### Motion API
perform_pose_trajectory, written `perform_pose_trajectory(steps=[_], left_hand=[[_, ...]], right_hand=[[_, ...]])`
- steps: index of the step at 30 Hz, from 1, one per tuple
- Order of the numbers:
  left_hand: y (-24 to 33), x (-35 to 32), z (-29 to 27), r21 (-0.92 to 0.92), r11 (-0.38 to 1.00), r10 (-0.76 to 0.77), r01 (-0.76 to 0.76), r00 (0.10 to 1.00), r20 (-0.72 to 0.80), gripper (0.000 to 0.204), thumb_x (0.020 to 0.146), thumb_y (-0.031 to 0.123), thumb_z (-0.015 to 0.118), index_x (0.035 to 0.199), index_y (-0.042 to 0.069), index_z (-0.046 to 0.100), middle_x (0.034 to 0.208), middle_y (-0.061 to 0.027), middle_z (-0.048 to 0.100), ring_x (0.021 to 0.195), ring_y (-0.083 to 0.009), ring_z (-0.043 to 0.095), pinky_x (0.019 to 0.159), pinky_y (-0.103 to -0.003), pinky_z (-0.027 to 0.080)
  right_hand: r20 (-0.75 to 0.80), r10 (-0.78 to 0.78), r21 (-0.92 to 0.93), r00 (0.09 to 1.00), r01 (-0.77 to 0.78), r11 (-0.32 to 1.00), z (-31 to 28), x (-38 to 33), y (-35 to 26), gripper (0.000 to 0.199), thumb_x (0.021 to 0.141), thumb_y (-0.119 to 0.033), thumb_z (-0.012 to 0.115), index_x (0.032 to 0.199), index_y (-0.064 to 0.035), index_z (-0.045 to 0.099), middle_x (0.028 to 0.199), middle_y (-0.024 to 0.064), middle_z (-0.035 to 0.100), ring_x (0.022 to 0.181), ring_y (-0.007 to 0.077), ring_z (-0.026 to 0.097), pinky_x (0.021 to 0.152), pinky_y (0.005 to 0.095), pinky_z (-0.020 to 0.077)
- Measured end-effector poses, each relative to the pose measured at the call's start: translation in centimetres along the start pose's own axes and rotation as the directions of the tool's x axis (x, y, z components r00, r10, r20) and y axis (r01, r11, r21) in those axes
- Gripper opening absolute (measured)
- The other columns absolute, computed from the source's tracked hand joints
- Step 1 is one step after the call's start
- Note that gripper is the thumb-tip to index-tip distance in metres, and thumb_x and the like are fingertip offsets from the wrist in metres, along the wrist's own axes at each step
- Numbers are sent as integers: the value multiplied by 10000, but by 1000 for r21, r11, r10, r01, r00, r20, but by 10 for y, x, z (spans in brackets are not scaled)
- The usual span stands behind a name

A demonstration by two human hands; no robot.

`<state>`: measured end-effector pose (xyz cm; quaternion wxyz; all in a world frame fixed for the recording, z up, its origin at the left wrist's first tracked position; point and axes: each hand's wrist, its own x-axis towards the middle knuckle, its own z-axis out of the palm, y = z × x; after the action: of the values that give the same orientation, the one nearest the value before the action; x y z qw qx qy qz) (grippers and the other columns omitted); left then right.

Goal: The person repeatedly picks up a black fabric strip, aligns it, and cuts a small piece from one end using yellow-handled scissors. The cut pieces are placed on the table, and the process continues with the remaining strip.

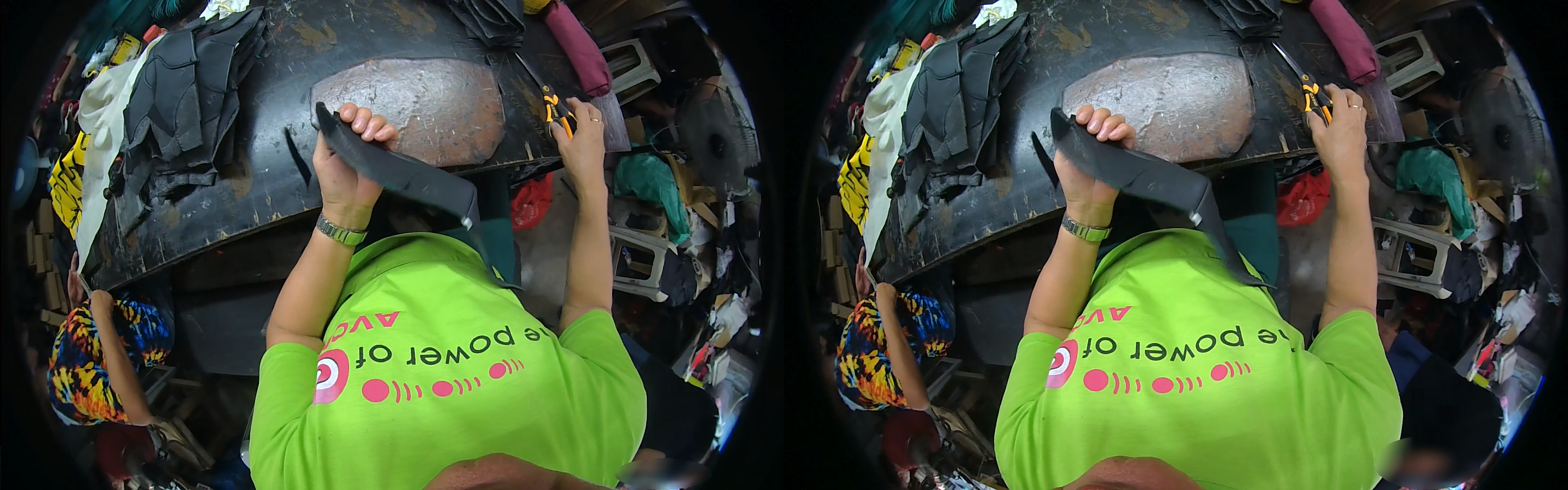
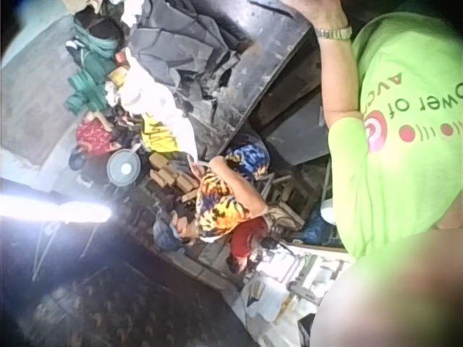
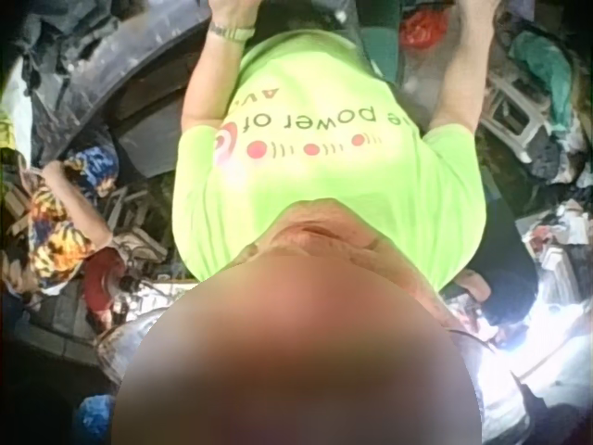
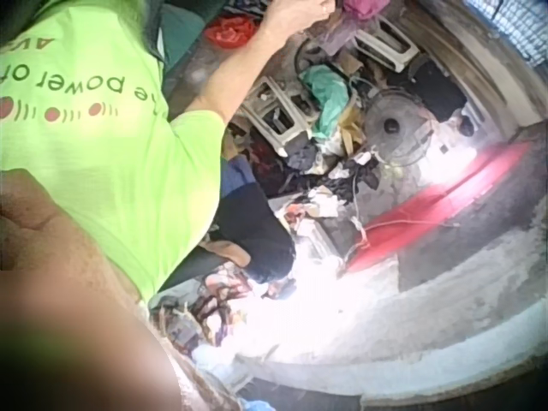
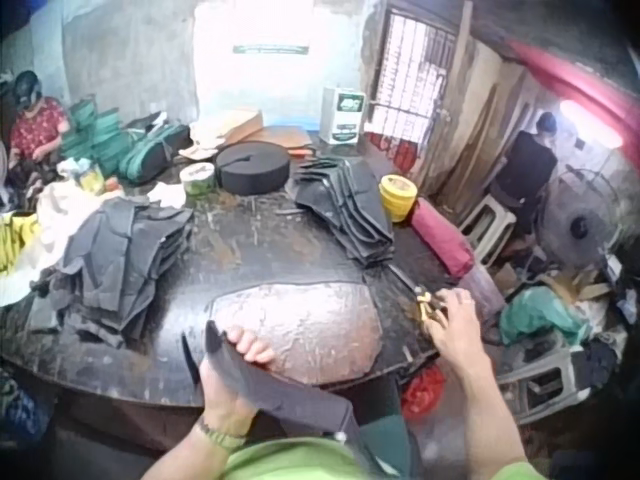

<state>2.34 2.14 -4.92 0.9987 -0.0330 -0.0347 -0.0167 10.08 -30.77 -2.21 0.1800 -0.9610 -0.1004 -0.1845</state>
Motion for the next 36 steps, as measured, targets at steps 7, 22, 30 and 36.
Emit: perform_pose_trajectory(steps=[7,22,30,36], left_hand=[[-12,12,-8,-237,962,-96,133,982,164,94,874,139,561,806,112,501,739,-15,447,701,-138,419,756,-275,380],[40,11,3,894,396,488,-210,873,-12,299,976,162,531,1242,25,535,1191,-113,578,1085,-228,554,967,-351,445],[51,20,23,519,-746,-261,-418,900,350,314,857,26,591,1167,59,630,1205,-120,611,1072,-308,586,917,-378,474],[69,44,30,561,-699,-412,-443,891,190,245,858,3,600,1093,47,653,1047,-115,640,977,-302,619,840,-349,503]], right_hand=[[595,-63,743,801,-519,422,-10,-40,-73,336,851,-122,654,1180,-65,617,1140,59,618,1099,137,549,947,296,427],[726,-211,687,654,-690,227,-15,-57,-67,357,866,-54,653,1202,35,573,1084,27,642,982,79,593,895,241,465],[754,-240,656,611,-688,311,2,-58,-70,355,873,-65,653,1204,41,577,1101,24,636,985,77,584,913,244,456],[791,-191,609,580,-723,327,4,-57,-61,312,870,-99,665,1147,33,606,1044,17,647,948,77,589,895,240,458]])
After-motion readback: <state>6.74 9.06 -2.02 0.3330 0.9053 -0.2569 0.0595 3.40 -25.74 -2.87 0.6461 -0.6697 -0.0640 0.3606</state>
